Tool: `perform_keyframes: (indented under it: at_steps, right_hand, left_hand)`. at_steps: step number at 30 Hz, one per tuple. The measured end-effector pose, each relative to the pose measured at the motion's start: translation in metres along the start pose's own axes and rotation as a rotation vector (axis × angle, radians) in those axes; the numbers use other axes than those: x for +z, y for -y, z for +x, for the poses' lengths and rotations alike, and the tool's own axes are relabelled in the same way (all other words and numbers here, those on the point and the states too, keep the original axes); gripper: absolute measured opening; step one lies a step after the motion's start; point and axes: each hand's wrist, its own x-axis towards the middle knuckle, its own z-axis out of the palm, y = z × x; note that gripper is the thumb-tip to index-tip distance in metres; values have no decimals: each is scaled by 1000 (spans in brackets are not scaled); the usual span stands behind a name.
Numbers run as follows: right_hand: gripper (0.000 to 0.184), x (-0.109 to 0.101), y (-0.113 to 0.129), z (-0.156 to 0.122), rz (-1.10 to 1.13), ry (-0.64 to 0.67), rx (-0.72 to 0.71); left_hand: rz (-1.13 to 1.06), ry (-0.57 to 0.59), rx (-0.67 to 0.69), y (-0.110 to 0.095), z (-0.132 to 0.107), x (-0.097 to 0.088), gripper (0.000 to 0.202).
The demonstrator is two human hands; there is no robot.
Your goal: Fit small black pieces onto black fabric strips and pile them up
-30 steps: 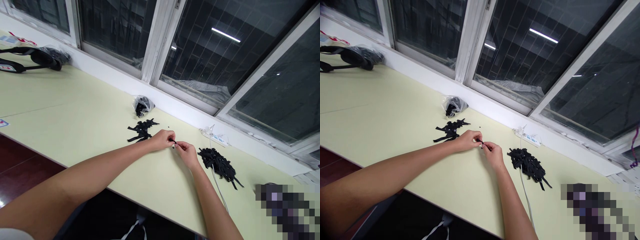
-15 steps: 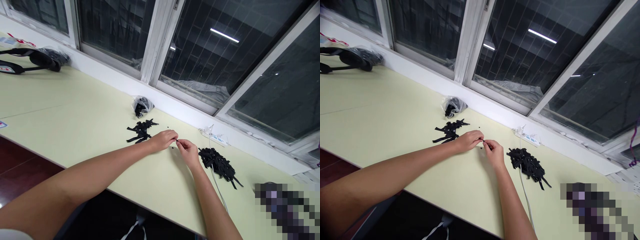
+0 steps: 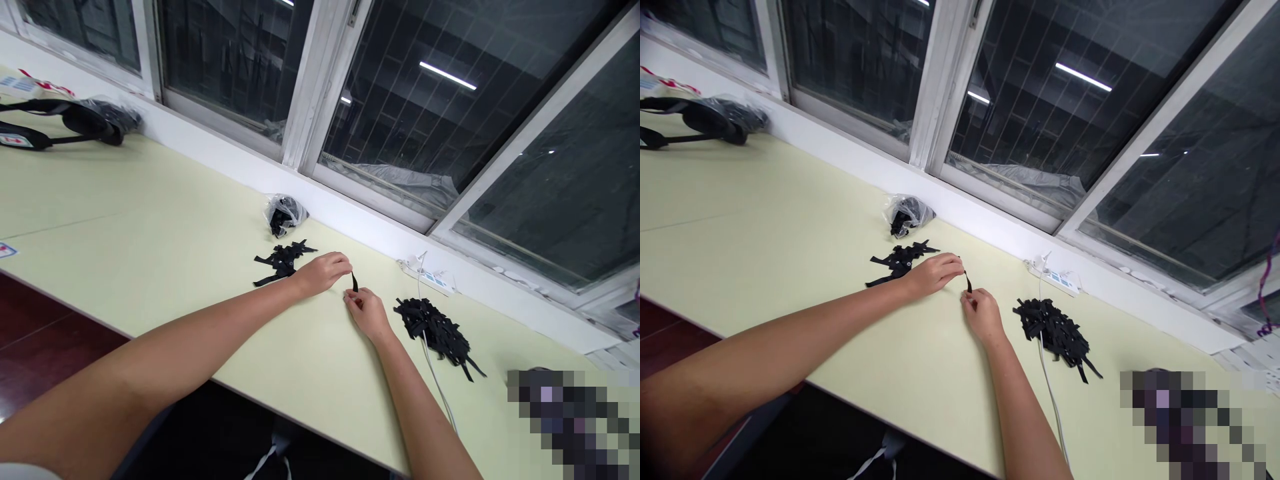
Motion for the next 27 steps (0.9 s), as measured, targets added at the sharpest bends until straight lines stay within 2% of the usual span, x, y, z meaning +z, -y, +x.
perform_keyframes:
  at_steps: [8,15,21,27]
  right_hand:
    - [25,0,0,5,-134,50,23]
    - [23,-5,9,5,-222,66,-27]
    - [20,-13,10,1,-121,97,21]
    - [17,-4,8,8,-78,108,48]
  left_hand:
    - [-46,-63,-36,-1,2,-3,24]
    - [-97,-129,-90,4,1,-1,19]
    - [-103,-146,-122,9,0,0,17]
    - [-118,-115,-164,11,-1,0,15]
